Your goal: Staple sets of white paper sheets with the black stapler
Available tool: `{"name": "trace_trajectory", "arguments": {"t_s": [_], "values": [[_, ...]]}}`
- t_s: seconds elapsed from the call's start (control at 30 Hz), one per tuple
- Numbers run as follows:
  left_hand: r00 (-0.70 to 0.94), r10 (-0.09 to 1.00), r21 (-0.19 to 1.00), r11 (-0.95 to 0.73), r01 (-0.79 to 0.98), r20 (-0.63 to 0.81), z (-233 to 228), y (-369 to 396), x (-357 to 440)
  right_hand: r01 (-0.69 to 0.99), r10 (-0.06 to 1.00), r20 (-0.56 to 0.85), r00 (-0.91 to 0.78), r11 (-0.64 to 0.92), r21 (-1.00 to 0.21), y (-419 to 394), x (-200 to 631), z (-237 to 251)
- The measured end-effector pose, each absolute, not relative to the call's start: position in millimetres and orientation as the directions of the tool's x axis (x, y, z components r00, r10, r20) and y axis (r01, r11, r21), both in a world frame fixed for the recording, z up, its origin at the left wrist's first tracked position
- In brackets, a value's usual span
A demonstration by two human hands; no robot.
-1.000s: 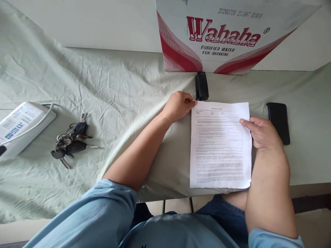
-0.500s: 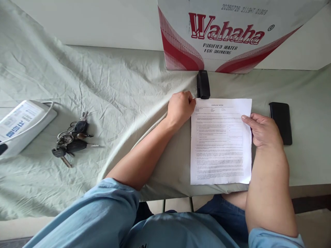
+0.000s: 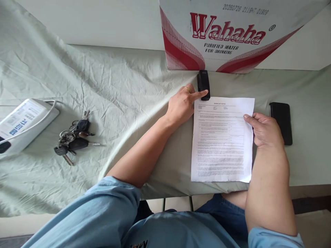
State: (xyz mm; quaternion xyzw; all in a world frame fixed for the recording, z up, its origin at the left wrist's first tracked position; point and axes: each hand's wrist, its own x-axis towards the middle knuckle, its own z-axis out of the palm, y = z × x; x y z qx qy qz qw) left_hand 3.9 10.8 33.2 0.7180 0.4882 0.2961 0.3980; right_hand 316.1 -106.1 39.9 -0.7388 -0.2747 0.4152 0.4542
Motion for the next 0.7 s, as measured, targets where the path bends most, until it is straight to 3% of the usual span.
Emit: {"name": "trace_trajectory", "arguments": {"t_s": [0.23,0.43,0.6,0.7], "values": [[0.332,0.943,0.880,-0.173,0.442,0.019,35.2,9.6,8.9,0.052,0.807,-0.372,0.458,-0.442,-0.895,-107.9,312.9,51.9],[0.327,0.945,0.957,-0.113,0.266,0.020,29.9,20.7,-0.9,0.080,0.829,-0.493,0.266,-0.528,-0.845,-119.5,309.9,73.9],[0.189,0.977,0.988,0.076,0.134,-0.100,33.5,26.6,-3.5,0.042,0.858,-0.359,0.367,-0.401,-0.915,-120.6,306.8,75.8],[0.222,0.954,0.976,0.174,0.134,-0.201,43.4,24.1,-4.6,0.008,0.851,-0.299,0.431,-0.335,-0.942,-116.5,306.0,71.7]]}}
